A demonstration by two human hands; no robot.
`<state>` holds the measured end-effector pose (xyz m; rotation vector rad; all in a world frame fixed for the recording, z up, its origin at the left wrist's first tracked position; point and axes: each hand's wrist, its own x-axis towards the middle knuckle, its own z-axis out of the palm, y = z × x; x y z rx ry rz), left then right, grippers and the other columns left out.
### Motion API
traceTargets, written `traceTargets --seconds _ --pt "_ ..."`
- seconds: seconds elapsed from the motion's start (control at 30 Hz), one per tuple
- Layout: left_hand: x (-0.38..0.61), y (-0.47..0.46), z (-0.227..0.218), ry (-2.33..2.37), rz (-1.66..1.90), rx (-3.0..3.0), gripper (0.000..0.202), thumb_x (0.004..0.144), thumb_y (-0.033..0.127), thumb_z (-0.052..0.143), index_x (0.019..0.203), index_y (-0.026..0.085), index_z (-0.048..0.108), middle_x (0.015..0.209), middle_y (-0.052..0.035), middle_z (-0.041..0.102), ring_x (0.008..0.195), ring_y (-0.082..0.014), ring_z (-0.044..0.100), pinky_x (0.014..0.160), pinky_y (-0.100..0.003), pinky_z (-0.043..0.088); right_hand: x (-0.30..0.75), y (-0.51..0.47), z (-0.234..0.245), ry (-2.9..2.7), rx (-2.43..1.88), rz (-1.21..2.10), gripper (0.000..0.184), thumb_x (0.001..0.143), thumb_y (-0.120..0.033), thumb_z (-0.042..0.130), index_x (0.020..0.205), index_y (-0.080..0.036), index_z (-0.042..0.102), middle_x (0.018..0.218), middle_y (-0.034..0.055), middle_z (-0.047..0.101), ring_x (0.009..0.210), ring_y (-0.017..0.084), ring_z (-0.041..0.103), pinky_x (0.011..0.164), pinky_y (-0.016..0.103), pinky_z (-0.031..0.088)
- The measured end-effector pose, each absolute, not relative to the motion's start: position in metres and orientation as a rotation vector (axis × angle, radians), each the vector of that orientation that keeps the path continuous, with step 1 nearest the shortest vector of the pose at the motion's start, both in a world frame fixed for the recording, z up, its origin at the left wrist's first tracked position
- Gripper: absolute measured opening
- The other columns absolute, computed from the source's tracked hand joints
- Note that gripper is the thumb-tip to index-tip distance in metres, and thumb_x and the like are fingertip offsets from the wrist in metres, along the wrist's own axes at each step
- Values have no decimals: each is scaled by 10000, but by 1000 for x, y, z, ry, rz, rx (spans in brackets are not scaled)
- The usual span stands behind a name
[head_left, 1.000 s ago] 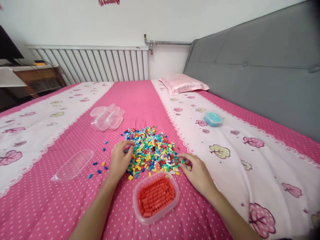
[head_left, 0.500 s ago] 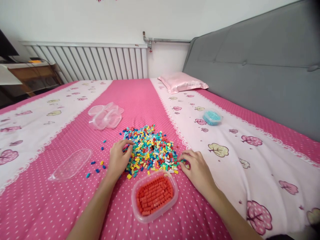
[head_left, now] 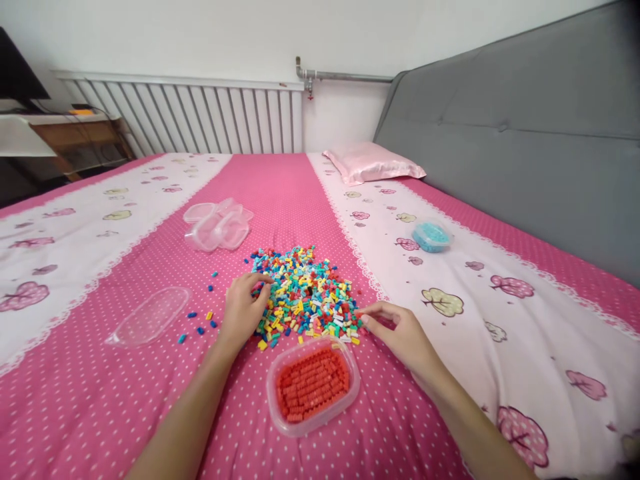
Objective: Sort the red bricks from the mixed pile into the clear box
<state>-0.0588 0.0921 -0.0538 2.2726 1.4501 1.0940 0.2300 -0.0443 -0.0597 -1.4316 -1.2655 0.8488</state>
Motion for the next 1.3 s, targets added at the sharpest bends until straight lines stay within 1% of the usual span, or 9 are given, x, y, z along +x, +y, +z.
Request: traceTargets --seconds 0.2,0.33,0.53,0.7,0.83,0.97,1.07,1.2,1.3 --pt "-55 85 -56 1488 1070 2285 169 922 237 537 930 225 705 1017 -64 748 1019 -267 676 971 -409 491 228 -50 -60 -1246 -1417 826 226 756 -432 770 766 -213 714 865 93 795 805 244 727 733 331 544" --pt "-53 81 -58 1517 1056 2285 145 926 194 570 951 218 711 1030 -60 754 1027 -255 678 971 -393 494 225 -56 -55 -1401 -1439 716 214 769 -398 750 885 -219 757 837 51 762 730 206 669 678 309 511" --pt "-49 78 -57 1498 1074 2248 158 909 153 588 952 214 726 1057 -63 757 1052 -270 666 984 -415 485 203 -67 -23 -1477 -1480 745 247 865 -450 691 948 -238 787 979 67 795 898 236 719 802 340 540" --pt "-49 77 -56 1481 1070 2234 176 911 155 575 965 202 737 1045 -77 754 1046 -281 667 990 -440 481 166 -65 -2 -1554 -1397 820 188 877 -408 679 922 -254 778 949 47 791 882 225 730 826 353 550" --pt "-48 77 -56 1482 1069 2232 179 908 164 572 959 205 739 1043 -75 759 1047 -286 664 994 -446 480 152 -59 0 -1710 -1400 653 158 851 -355 659 822 -251 774 936 48 767 933 237 699 872 374 515" --pt "-48 77 -56 1479 1062 2233 181 915 184 567 956 219 741 1058 -67 760 1053 -282 659 1005 -447 472 160 -59 -1 -1693 -1577 617 194 827 -386 632 837 -242 761 817 28 755 738 213 670 737 345 504" --pt "-47 78 -57 1479 1056 2239 191 918 192 560 971 220 742 1058 -71 757 1055 -288 653 1001 -453 469 169 -64 2 -1714 -1672 592 194 799 -387 617 799 -241 746 763 20 747 671 206 654 678 330 479" --pt "-46 77 -58 1480 1050 2242 195 929 202 554 977 217 742 1050 -75 754 1057 -294 646 992 -455 465 169 -76 3 -1840 -1818 349 136 789 -327 610 765 -251 721 688 5 707 617 213 626 644 338 408" --pt "-45 76 -58 1480 1057 2237 193 935 208 556 981 219 743 1075 -71 754 1063 -290 642 996 -452 457 163 -85 -2 -1984 -1855 19 84 801 -248 628 771 -256 707 797 27 713 762 259 644 701 365 379"
